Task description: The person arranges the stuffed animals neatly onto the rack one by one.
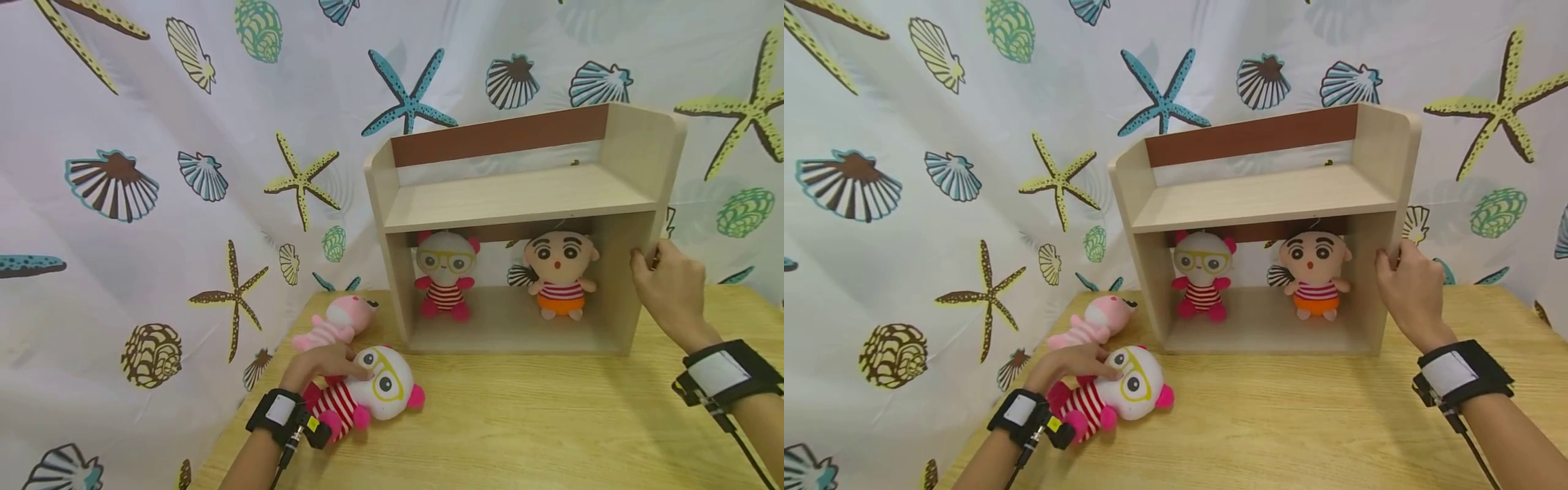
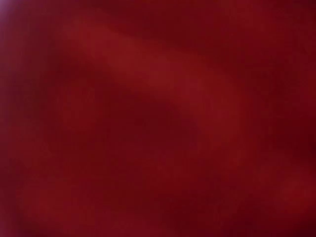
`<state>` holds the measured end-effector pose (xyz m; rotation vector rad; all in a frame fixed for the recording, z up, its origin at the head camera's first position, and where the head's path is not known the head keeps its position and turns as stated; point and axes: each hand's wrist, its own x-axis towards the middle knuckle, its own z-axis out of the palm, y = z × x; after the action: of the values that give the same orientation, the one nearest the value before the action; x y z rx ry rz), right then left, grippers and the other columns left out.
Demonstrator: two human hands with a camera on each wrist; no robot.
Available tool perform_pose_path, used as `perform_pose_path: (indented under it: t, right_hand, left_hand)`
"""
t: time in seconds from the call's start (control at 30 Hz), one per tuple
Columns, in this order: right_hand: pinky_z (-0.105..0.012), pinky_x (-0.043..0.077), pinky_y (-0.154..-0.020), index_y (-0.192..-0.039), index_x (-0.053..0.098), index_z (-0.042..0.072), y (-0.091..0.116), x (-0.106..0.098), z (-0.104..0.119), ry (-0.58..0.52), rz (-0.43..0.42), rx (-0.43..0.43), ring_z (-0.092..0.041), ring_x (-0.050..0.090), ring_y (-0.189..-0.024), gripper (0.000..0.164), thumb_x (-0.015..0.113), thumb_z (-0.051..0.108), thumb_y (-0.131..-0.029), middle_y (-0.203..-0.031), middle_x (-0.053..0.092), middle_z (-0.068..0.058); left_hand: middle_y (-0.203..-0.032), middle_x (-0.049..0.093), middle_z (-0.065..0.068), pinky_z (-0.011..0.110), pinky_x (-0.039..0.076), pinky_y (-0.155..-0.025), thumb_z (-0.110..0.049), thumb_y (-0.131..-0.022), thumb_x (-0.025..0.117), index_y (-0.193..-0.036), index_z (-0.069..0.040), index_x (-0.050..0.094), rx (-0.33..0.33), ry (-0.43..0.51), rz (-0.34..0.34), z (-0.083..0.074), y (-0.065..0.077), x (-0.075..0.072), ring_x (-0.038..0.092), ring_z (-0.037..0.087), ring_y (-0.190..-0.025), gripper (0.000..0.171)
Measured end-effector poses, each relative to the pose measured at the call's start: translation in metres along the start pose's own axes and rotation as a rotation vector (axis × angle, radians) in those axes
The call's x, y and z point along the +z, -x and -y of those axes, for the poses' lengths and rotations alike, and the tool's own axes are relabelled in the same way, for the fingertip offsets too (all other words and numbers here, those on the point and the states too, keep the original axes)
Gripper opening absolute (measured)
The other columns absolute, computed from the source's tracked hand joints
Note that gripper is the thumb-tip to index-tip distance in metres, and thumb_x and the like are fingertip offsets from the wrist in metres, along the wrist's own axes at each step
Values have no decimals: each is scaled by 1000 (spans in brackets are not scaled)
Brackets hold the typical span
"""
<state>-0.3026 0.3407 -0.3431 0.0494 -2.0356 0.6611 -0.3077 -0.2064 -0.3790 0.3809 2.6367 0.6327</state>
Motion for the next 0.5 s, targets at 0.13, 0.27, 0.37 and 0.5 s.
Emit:
perform_pose_path:
  t: [0.13,0.27,0.37,0.5]
  right_hand:
    - [-43,39,-44,-78,53,-11,0,-1,0,3,-9,6,-54,60,-63,23,63,6,-91,-73,60,-36]
    - [-44,39,-44,-78,53,-10,-1,-1,-1,4,-13,6,-54,60,-62,23,63,6,-92,-72,60,-35]
    - [-42,37,-44,-75,52,-8,0,0,-2,2,-16,-6,-52,59,-59,24,63,6,-91,-70,60,-34]
    - [-47,39,-46,-75,52,-7,2,0,-1,-3,-16,-11,-54,60,-61,24,63,6,-91,-71,61,-34]
  left_hand:
    - [-88,59,1,33,44,-74,-43,-81,79,-96,-11,70,18,23,23,3,-8,-1,54,17,-83,36]
    - [-100,60,4,36,45,-79,-40,-79,82,-109,-10,68,40,76,5,1,-8,-1,54,20,-92,45]
    - [-105,59,4,38,45,-81,-36,-77,84,-114,-9,66,79,96,-13,-3,-6,0,53,21,-96,49]
    - [-105,61,2,38,46,-87,-30,-77,85,-116,-7,65,152,100,-36,-12,-3,1,54,19,-97,50]
